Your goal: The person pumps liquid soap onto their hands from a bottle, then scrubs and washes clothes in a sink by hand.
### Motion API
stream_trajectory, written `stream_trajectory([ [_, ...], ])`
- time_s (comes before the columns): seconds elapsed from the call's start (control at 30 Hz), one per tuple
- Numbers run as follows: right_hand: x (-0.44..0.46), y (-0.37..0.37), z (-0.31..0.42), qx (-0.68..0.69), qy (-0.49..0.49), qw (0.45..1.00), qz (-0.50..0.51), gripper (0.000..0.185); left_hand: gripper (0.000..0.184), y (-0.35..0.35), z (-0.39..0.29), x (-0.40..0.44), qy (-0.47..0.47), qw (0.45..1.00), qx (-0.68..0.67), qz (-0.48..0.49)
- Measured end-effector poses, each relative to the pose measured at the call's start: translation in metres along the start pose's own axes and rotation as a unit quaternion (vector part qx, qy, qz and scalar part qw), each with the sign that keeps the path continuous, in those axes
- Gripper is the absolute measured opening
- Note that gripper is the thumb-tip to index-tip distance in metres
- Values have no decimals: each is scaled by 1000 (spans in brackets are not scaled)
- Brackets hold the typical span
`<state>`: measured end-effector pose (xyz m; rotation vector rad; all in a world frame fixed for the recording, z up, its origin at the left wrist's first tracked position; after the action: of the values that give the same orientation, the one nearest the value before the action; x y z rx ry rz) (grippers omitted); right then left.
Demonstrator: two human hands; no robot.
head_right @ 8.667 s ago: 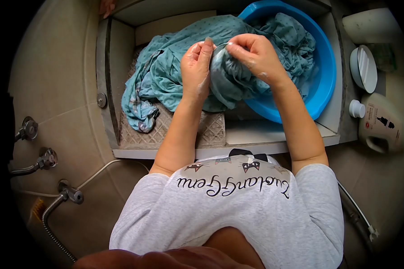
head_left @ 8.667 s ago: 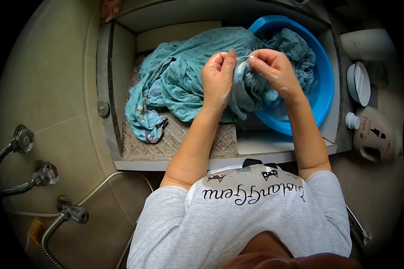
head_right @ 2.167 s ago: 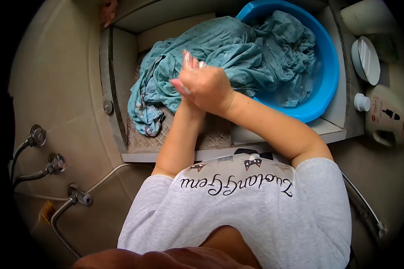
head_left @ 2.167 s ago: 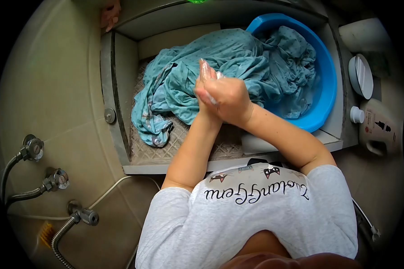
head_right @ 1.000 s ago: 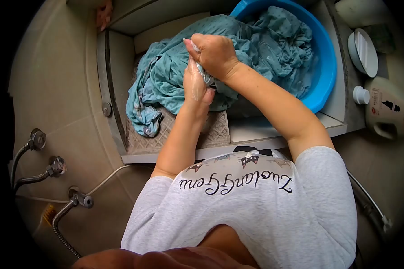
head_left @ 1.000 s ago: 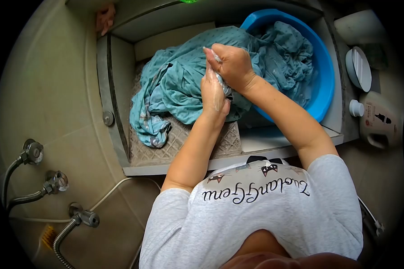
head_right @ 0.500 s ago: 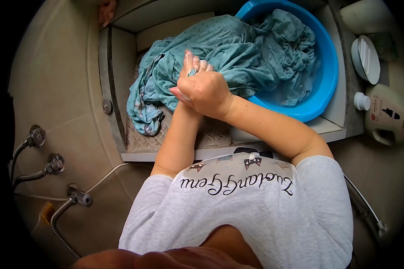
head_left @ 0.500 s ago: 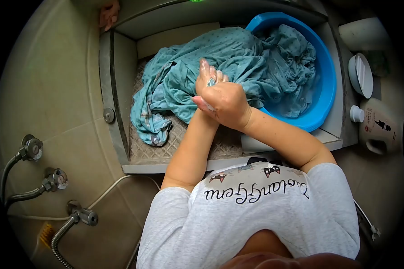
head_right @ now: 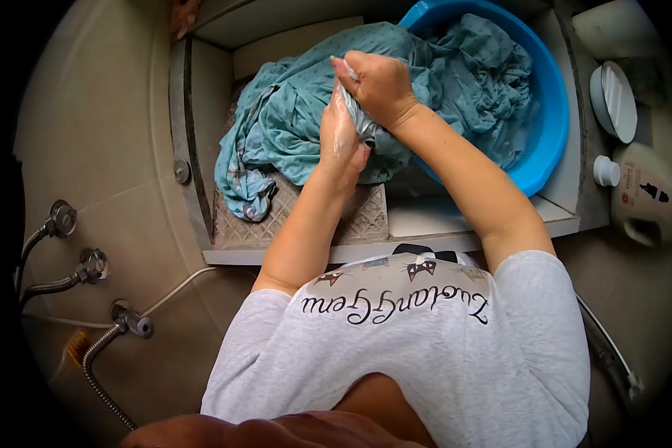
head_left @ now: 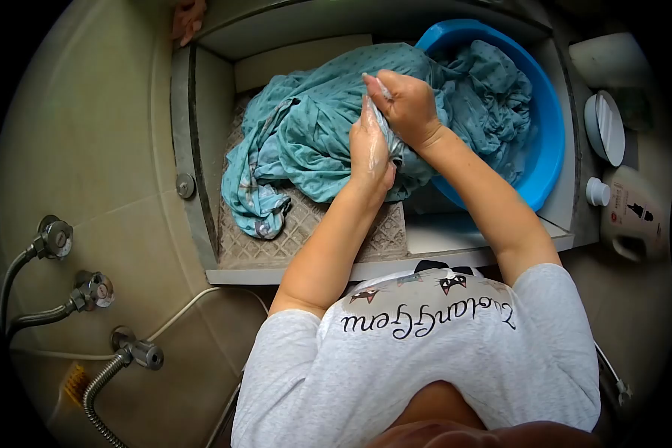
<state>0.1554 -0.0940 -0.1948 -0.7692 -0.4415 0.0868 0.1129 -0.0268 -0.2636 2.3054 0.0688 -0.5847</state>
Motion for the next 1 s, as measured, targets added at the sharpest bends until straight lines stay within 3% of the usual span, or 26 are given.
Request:
stream_trajectory([
  [0.1, -14, -2, 35, 46, -55, 997, -12, 29, 35, -16, 6, 1, -7, 997, -65, 30],
  [0.17, -35, -5, 80, 37, -148, 988, 5, 22, 32, -35, 18, 24, 38, 976, -118, 178],
  [0.2, -35, -2, 67, 46, -140, 989, -20, 26, 31, -44, 24, 33, 53, 956, -146, 250],
  [0.23, -30, 2, 50, 55, -132, 989, -46, 30, 31, -34, 16, 19, 49, 987, -54, 144],
  [0.27, -16, 4, 29, 74, -73, 994, -15, 25, 40, -14, 8, -1, -31, 997, -64, 14],
  [0.3, -3, -1, 15, 36, -18, 999, -15, 30, 49, 2, -4, -9, -44, 999, -12, 1],
  [0.4, 9, 0, -10, 41, 21, 998, 35, 32, 55, 10, -6, 0, -12, 995, -52, 85],
  [0.5, 11, 8, -21, 116, 95, 982, 116, 38, 42, 6, -7, -1, -65, 983, -126, 112],
  [0.57, 5, 9, -30, 392, 207, 885, 141, 42, 33, 5, -13, 3, -29, 985, 24, 170],
  [0.63, 3, -3, -32, 395, 204, 880, 168, 46, 26, 5, -17, 3, -32, 987, 10, 154],
  [0.7, -3, -9, -35, 300, 193, 903, 238, 42, 23, 2, -26, 5, 11, 992, -29, 124],
  [0.73, -10, -10, -30, 313, 202, 875, 309, 33, 22, 1, -29, 7, 22, 991, -41, 129],
  [0.87, -25, -9, -37, 463, 206, 817, 275, 24, 24, 1, -32, 7, 16, 989, -28, 147],
  [1.0, -32, -7, -38, 510, 192, 805, 234, 22, 30, -2, -30, 8, 25, 990, 20, 135],
])
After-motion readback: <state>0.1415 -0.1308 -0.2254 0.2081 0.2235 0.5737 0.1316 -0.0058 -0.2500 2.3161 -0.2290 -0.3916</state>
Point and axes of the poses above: each hand's wrist, its own x-axis towards the middle knuckle, its own y-axis out of the palm, z = x × y, the point moved 7 cm from there along x, towards the middle knuckle, and after that the axes turned 9 degrees about z, right-handed, at the moved point
